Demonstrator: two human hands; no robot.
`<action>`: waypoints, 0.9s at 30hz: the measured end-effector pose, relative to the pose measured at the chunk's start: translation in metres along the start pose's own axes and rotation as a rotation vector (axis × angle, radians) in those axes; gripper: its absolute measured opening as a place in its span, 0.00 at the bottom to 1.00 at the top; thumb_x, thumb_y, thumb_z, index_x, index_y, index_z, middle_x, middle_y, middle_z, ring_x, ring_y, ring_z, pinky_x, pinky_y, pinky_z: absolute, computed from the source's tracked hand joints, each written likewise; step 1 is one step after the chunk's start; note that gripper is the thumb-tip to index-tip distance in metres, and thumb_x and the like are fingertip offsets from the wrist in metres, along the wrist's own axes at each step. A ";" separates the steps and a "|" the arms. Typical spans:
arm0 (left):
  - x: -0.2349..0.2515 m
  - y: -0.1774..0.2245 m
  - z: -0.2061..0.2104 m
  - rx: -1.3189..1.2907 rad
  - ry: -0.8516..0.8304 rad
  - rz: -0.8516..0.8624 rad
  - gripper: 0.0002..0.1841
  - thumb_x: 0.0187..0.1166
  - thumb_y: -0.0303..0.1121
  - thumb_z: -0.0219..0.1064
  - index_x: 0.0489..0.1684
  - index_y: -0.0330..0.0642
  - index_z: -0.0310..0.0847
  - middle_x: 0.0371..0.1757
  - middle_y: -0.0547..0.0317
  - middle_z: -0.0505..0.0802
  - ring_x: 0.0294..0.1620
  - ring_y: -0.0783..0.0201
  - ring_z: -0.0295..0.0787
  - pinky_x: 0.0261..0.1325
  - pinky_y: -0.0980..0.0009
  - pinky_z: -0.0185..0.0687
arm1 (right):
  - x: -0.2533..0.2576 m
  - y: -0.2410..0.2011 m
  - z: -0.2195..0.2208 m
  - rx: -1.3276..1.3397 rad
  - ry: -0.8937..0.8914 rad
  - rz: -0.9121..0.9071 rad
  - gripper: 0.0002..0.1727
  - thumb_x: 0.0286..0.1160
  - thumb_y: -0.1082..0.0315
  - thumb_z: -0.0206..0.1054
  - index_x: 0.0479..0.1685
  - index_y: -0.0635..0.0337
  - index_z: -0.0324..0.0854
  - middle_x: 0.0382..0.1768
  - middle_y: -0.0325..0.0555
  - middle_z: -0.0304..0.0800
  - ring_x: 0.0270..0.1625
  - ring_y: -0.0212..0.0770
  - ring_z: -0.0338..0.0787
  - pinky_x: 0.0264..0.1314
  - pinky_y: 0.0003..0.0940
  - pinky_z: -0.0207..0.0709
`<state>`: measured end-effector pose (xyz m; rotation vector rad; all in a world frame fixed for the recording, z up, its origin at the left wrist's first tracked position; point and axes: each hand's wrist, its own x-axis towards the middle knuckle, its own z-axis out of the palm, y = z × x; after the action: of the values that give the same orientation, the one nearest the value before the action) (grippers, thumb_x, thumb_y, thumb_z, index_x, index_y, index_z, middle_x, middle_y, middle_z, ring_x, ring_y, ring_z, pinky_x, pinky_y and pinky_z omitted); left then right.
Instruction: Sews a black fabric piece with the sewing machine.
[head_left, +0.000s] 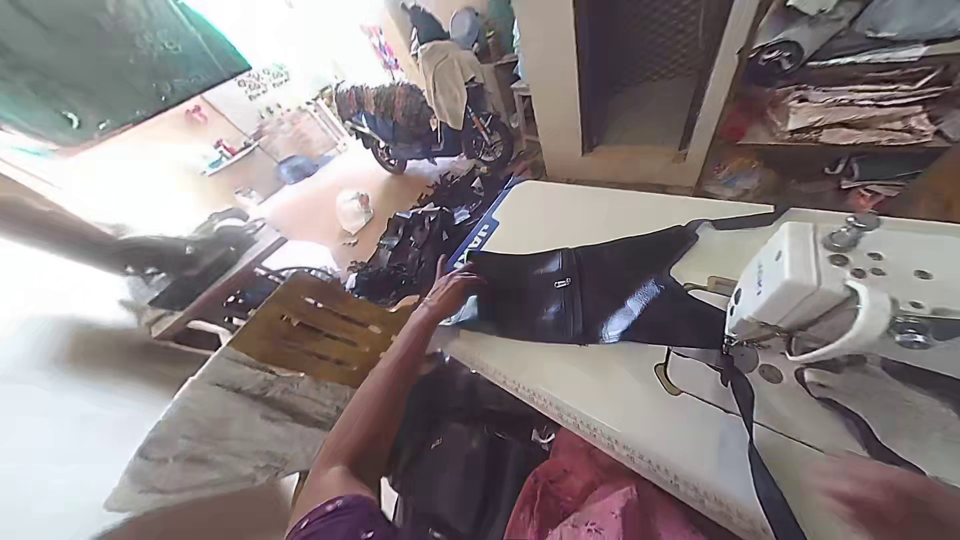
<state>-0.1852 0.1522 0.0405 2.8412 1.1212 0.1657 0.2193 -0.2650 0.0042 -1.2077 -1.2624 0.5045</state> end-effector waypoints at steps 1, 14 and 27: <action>0.015 0.036 -0.036 0.069 -0.099 0.078 0.10 0.76 0.19 0.68 0.43 0.39 0.95 0.52 0.44 0.96 0.66 0.38 0.87 0.82 0.24 0.48 | 0.034 0.005 0.043 -0.099 -0.072 -0.039 0.13 0.79 0.57 0.69 0.32 0.55 0.89 0.29 0.30 0.91 0.36 0.18 0.88 0.44 0.17 0.83; 0.057 0.308 0.026 -0.761 -0.590 0.717 0.12 0.83 0.25 0.62 0.49 0.25 0.90 0.44 0.43 0.96 0.46 0.58 0.93 0.58 0.62 0.86 | -0.018 0.007 0.136 0.054 -0.538 0.242 0.18 0.84 0.74 0.57 0.65 0.71 0.85 0.65 0.56 0.90 0.71 0.42 0.87 0.81 0.41 0.72; 0.041 0.336 0.105 -0.160 -0.267 0.235 0.35 0.76 0.41 0.66 0.84 0.34 0.69 0.80 0.35 0.78 0.80 0.35 0.71 0.76 0.42 0.68 | 0.078 0.074 0.034 -0.160 0.162 0.816 0.15 0.83 0.79 0.58 0.64 0.71 0.80 0.56 0.60 0.86 0.43 0.42 0.88 0.46 0.37 0.84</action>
<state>0.0851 -0.0681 -0.0215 2.7397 0.6908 -0.1031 0.2352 -0.1595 -0.0315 -1.8565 -0.6363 0.8777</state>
